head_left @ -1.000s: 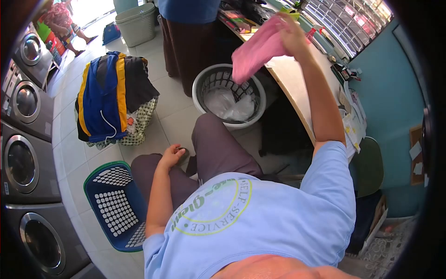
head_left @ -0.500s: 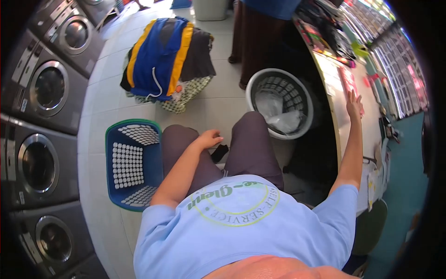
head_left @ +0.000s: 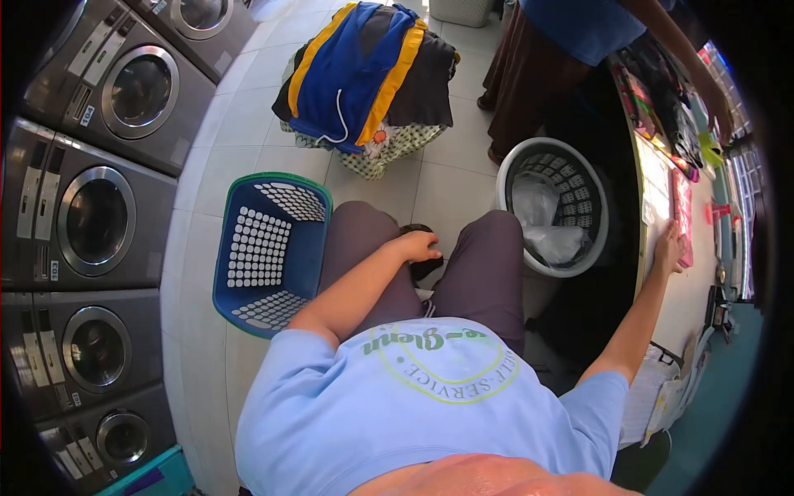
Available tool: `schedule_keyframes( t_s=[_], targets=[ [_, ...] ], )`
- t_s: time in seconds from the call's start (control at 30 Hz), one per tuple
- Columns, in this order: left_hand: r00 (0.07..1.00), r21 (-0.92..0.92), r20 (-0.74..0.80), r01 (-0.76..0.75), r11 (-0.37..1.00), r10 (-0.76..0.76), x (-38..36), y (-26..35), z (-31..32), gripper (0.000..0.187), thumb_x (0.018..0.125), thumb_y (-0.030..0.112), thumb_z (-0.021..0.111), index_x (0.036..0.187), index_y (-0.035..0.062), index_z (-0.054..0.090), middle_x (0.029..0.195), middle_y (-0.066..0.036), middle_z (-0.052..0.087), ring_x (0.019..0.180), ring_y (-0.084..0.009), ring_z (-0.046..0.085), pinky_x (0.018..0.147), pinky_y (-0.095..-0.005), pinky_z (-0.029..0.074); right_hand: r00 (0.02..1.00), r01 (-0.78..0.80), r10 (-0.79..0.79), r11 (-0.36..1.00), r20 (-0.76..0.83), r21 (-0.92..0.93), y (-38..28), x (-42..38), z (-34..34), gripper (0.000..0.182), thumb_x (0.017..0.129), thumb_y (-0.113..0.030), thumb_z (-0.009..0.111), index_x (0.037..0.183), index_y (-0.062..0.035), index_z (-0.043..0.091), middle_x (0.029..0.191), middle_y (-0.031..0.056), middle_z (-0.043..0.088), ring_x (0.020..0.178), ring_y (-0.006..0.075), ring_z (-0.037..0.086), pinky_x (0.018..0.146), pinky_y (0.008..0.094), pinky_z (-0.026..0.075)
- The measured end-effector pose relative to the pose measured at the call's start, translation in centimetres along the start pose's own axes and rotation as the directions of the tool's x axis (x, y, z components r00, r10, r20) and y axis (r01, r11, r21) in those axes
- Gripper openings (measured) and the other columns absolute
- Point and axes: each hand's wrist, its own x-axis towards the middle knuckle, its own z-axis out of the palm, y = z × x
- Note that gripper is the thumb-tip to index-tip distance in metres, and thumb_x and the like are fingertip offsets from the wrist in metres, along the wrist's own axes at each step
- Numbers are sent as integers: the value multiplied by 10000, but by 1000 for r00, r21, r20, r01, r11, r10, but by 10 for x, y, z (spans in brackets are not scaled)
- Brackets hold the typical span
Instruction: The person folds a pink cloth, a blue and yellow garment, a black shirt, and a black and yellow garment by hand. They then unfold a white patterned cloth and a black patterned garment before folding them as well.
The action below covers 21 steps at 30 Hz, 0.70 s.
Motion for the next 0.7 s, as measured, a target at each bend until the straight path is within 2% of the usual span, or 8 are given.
schedule_keyframes(
  t_s=[0.13,0.23,0.33,0.43,0.53,0.63,0.67,0.7],
  targets=[
    [1000,-18,-15,-26,999,26,0,-3,-9,533,825,374,636,1215,29,525,1113,-198,597,1098,-318,547,917,-367,428,935,128,-89,988,-343,91,6,-4,-4,648,898,-644,174,1343,-255,439,1475,68,283,1378,347,164,996,683,109],
    [956,-436,-288,-87,896,-48,11,-16,-34,528,825,328,655,1244,47,497,970,-120,615,939,-247,592,797,-352,465,772,238,-153,969,-617,58,-2,-4,-16,491,927,-530,325,1190,-196,570,1324,94,470,1247,337,376,944,605,266],
    [747,-897,-410,-227,379,-523,26,-63,-99,572,820,273,672,1281,54,413,947,-44,568,785,-174,544,672,-338,446,632,309,-214,951,-744,-11,-21,-25,-41,339,914,-405,458,1070,-145,608,1127,100,575,1030,305,534,844,504,390],
    [337,-852,-399,-479,210,-853,35,-109,-156,442,800,182,670,1165,47,461,991,-78,604,875,-184,592,710,-377,467,581,354,-298,930,-757,-95,-19,-19,-42,299,909,-353,480,1013,-110,619,1047,103,604,968,305,569,789,465,440],
    [608,-933,-171,-353,-71,-775,47,-169,-187,312,777,121,662,1051,59,527,926,-55,606,823,-173,593,694,-361,471,396,514,-389,845,-832,-150,-34,-37,-67,225,899,-279,505,956,-95,622,971,110,628,910,306,596,734,425,470],
    [523,-822,-420,-565,67,-742,42,-148,-199,198,752,106,686,933,69,613,894,-69,621,777,-226,597,681,-389,487,499,483,-385,867,-777,-120,-37,-42,-68,180,893,-237,513,939,-102,622,940,104,635,871,293,613,713,414,482],
    [517,-823,-408,-565,58,-752,36,-130,-201,115,725,81,661,813,60,590,718,-20,590,637,-163,556,619,-306,465,428,551,-418,824,-802,-135,-39,-44,-73,183,890,-236,518,941,-97,625,923,101,643,799,278,625,676,419,481],
    [342,-713,-641,-597,367,-687,29,-110,-199,112,718,76,648,801,56,575,718,-21,582,629,-152,541,605,-298,453,434,577,-423,808,-796,-115,-41,-47,-72,177,887,-220,523,944,-89,627,915,103,645,788,277,625,662,408,481]
  ],
)
